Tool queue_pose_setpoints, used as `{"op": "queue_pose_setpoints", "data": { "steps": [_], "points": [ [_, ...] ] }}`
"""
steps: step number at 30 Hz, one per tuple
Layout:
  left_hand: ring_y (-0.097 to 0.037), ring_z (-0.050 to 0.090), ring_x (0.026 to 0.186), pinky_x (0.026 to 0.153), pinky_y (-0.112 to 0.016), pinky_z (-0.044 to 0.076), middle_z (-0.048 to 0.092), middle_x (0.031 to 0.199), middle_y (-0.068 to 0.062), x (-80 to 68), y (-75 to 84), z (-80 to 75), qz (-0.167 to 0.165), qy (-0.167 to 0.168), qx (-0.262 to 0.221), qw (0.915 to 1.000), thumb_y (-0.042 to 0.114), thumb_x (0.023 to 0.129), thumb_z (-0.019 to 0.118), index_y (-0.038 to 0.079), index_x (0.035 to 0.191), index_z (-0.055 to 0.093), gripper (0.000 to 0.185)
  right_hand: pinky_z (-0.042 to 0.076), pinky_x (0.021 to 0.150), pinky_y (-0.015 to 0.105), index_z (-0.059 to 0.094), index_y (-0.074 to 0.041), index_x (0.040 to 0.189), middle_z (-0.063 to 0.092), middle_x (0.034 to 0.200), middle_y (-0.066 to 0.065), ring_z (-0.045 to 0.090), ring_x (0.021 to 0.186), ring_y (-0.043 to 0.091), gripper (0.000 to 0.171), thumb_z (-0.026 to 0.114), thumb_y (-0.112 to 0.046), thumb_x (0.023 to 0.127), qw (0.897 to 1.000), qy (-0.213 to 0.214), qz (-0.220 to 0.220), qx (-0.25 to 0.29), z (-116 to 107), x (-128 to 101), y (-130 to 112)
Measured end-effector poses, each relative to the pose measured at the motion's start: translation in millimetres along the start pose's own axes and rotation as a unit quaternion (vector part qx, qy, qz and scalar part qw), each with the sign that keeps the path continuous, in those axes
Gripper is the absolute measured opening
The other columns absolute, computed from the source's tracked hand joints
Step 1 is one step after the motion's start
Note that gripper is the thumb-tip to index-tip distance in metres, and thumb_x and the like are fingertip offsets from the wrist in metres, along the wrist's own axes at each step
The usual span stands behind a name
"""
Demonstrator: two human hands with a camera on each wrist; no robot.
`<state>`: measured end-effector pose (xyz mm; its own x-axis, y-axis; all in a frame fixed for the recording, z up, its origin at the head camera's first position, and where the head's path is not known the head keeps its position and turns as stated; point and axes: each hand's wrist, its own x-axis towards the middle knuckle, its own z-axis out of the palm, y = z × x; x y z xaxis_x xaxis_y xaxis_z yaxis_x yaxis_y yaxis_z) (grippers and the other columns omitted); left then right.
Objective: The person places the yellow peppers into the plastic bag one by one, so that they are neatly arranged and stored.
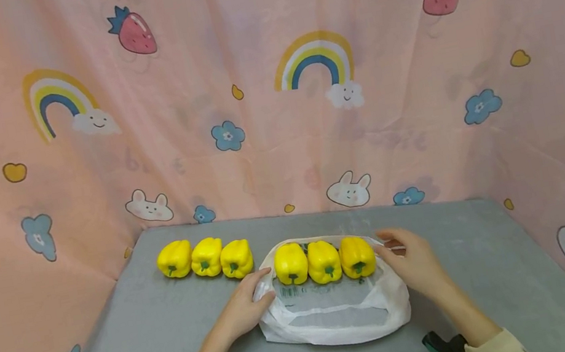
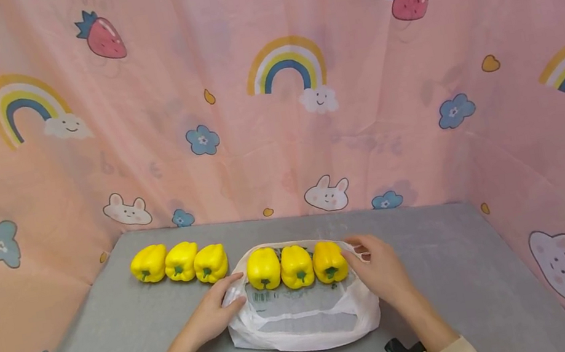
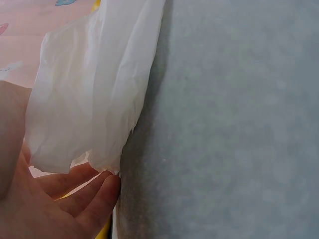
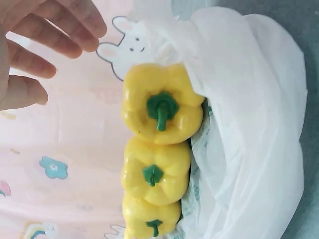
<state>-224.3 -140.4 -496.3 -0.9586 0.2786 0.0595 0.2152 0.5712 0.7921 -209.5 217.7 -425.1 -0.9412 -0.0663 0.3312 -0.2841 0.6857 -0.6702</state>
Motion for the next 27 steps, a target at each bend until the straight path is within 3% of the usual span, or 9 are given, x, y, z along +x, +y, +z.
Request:
{"op": "queue_pose_setpoints", "data": {
  "steps": [6,10,17,23,27],
  "points": [
    [-0.038,0.041,0.142,0.114,-0.063,0.031,0.046,0.152,-0.015,-0.7,0.4,0.9,0.001,0.006,-0.004,1.0000,0.023,0.100,0.064,0.013,0.150,0.050,0.053,0.054,0.091,0.055,0.066,0.004,0.125,0.067,0.120,0.021,0.065,0.104,0.036,0.031,0.067,-0.013,0.099,0.999,0.031,-0.027,0.014,-1,-9,16],
    [-0.038,0.041,0.141,0.113,-0.064,0.031,0.047,0.152,-0.016,-2.0,-1.1,1.2,0.001,0.004,-0.003,1.0000,0.024,0.100,0.064,0.014,0.150,0.050,0.052,0.052,0.094,0.058,0.066,0.005,0.125,0.066,0.122,0.022,0.062,0.111,0.040,0.033,0.068,-0.014,0.098,0.999,0.027,-0.023,0.009,0,-14,30],
    [-0.039,0.041,0.141,0.113,-0.064,0.031,0.046,0.152,-0.016,-2.9,-3.3,2.6,0.002,0.002,-0.006,1.0000,0.026,0.100,0.064,0.013,0.149,0.051,0.052,0.049,0.098,0.060,0.062,-0.001,0.133,0.058,0.135,0.020,0.054,0.125,0.042,0.041,0.070,-0.021,0.098,0.999,-0.026,0.009,0.025,4,-18,54],
    [-0.040,0.042,0.140,0.113,-0.064,0.032,0.048,0.150,-0.018,-1.1,-3.0,1.8,0.015,0.012,-0.007,0.9998,0.025,0.100,0.064,0.011,0.147,0.053,0.050,0.051,0.098,0.057,0.056,0.000,0.140,0.046,0.146,0.026,0.048,0.131,0.046,0.053,0.071,-0.027,0.097,0.992,-0.090,0.070,0.054,7,-18,63],
    [-0.039,0.042,0.140,0.113,-0.063,0.032,0.048,0.150,-0.018,-0.2,-2.0,0.9,0.017,0.018,-0.008,0.9997,0.024,0.100,0.064,0.011,0.147,0.053,0.050,0.055,0.094,0.049,0.054,0.002,0.141,0.044,0.146,0.029,0.055,0.125,0.045,0.057,0.073,-0.026,0.095,0.988,-0.111,0.093,0.057,9,-19,66]
  ]
}}
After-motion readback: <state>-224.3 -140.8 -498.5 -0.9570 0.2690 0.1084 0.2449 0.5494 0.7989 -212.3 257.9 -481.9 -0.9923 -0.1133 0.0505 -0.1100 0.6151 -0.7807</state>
